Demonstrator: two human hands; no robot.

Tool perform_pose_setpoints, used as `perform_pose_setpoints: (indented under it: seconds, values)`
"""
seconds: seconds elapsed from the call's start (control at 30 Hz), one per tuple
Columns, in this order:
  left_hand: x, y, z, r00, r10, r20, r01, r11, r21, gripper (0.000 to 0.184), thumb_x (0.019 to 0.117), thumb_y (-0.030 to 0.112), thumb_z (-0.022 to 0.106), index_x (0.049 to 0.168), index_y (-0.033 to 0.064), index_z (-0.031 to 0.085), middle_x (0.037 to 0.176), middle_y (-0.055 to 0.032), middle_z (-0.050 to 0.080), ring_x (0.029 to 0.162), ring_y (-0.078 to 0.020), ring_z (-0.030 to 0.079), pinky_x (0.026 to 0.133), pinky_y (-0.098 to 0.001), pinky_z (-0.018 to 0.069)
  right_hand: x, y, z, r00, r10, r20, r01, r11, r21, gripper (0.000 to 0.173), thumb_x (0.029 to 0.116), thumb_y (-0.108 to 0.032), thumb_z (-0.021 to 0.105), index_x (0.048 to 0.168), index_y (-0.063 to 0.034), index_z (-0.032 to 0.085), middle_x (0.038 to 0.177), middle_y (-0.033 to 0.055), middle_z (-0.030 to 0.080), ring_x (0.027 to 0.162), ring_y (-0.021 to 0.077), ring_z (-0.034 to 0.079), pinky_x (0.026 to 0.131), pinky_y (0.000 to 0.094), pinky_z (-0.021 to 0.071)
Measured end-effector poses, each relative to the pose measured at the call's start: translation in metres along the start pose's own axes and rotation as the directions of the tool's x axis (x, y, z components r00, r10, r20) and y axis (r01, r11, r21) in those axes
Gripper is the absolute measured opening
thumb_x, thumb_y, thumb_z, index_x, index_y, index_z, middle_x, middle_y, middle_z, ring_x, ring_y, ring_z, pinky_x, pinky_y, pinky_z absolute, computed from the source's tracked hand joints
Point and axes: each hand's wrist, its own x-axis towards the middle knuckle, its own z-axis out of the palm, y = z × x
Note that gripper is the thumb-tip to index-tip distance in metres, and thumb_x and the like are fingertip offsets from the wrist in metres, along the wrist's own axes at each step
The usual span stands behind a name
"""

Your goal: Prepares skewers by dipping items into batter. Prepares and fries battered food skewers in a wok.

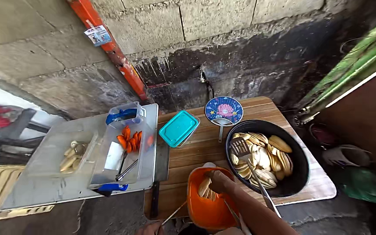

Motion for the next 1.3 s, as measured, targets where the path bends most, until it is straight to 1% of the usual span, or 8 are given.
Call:
perform_pose_setpoints:
  seconds: [0.13, 0.23, 0.37, 0.47, 0.6, 0.73, 1.0, 1.3]
  values:
    - [0.018, -0.007, -0.019, 0.993, 0.065, -0.098, -0.064, 0.998, 0.021, 0.040, 0.1044, 0.038, 0.049, 0.127, 0.0184, 0.075, 0.111, -0.0150, 0.075, 0.103, -0.0357, 0.072, 0.089, -0.0595, 0.0558, -0.041, -0.014, 0.014, 0.925, 0.325, -0.197, -0.323, 0.945, 0.046, 0.044, 0.1004, -0.015, 0.053, 0.144, -0.0100, 0.056, 0.144, 0.0214, 0.058, 0.134, 0.0403, 0.056, 0.103, 0.0608, 0.0515]
    - [0.041, -0.001, -0.037, 0.991, 0.112, -0.078, -0.107, 0.992, 0.072, 0.037, 0.1032, 0.039, 0.051, 0.122, 0.0209, 0.077, 0.110, -0.0127, 0.076, 0.103, -0.0337, 0.072, 0.086, -0.0585, 0.0565, -0.087, -0.023, 0.044, 0.845, 0.515, -0.143, -0.511, 0.857, 0.068, 0.046, 0.1022, -0.019, 0.053, 0.145, -0.0040, 0.053, 0.143, 0.0266, 0.056, 0.128, 0.0441, 0.059, 0.099, 0.0609, 0.0529]
    - [0.083, 0.012, -0.058, 0.982, 0.190, 0.015, -0.189, 0.958, 0.215, 0.039, 0.1040, 0.040, 0.047, 0.116, 0.0180, 0.077, 0.114, -0.0126, 0.073, 0.109, -0.0329, 0.070, 0.090, -0.0558, 0.0553, -0.102, -0.015, 0.088, 0.736, 0.673, -0.068, -0.660, 0.737, 0.148, 0.064, 0.0981, -0.015, 0.060, 0.155, -0.0023, 0.034, 0.141, 0.0314, 0.053, 0.120, 0.0462, 0.064, 0.096, 0.0579, 0.0561]
    - [0.106, 0.022, -0.071, 0.965, 0.252, 0.068, -0.261, 0.923, 0.281, 0.040, 0.1045, 0.038, 0.044, 0.115, 0.0176, 0.077, 0.115, -0.0108, 0.073, 0.110, -0.0311, 0.069, 0.090, -0.0540, 0.0550, -0.103, -0.009, 0.090, 0.735, 0.677, -0.021, -0.669, 0.731, 0.136, 0.052, 0.0995, -0.014, 0.055, 0.150, -0.0059, 0.046, 0.134, 0.0260, 0.064, 0.124, 0.0439, 0.063, 0.097, 0.0618, 0.0538]
    - [0.124, 0.032, -0.086, 0.947, 0.304, 0.108, -0.322, 0.868, 0.377, 0.041, 0.1048, 0.037, 0.041, 0.108, 0.0138, 0.075, 0.114, -0.0106, 0.073, 0.111, -0.0296, 0.069, 0.090, -0.0523, 0.0547, -0.105, -0.019, 0.058, 0.683, 0.728, -0.063, -0.716, 0.684, 0.136, 0.044, 0.0993, -0.014, 0.054, 0.144, -0.0131, 0.056, 0.135, 0.0201, 0.065, 0.125, 0.0404, 0.063, 0.097, 0.0630, 0.0529]
    - [0.131, 0.039, -0.094, 0.934, 0.327, 0.142, -0.356, 0.836, 0.417, 0.042, 0.1047, 0.037, 0.041, 0.108, 0.0128, 0.075, 0.115, -0.0108, 0.072, 0.111, -0.0301, 0.069, 0.090, -0.0525, 0.0541, -0.096, -0.016, 0.036, 0.679, 0.721, -0.140, -0.709, 0.693, 0.131, 0.038, 0.1088, -0.030, 0.041, 0.134, -0.0123, 0.064, 0.132, 0.0182, 0.067, 0.125, 0.0372, 0.064, 0.099, 0.0600, 0.0522]
    - [0.141, 0.046, -0.088, 0.915, 0.367, 0.166, -0.403, 0.809, 0.428, 0.040, 0.1041, 0.035, 0.042, 0.108, 0.0110, 0.074, 0.114, -0.0121, 0.072, 0.111, -0.0309, 0.069, 0.090, -0.0528, 0.0544, -0.076, -0.011, 0.016, 0.715, 0.681, -0.159, -0.678, 0.731, 0.079, 0.042, 0.1091, -0.034, 0.039, 0.128, -0.0092, 0.067, 0.132, 0.0181, 0.067, 0.127, 0.0351, 0.063, 0.102, 0.0596, 0.0505]
    - [0.139, 0.053, -0.081, 0.908, 0.387, 0.162, -0.418, 0.796, 0.437, 0.038, 0.1032, 0.033, 0.043, 0.104, 0.0108, 0.074, 0.112, -0.0116, 0.072, 0.110, -0.0305, 0.069, 0.088, -0.0515, 0.0547, -0.066, -0.001, 0.016, 0.775, 0.618, -0.135, -0.610, 0.786, 0.101, 0.040, 0.1058, -0.038, 0.047, 0.124, -0.0099, 0.069, 0.130, 0.0178, 0.069, 0.126, 0.0353, 0.064, 0.101, 0.0597, 0.0513]
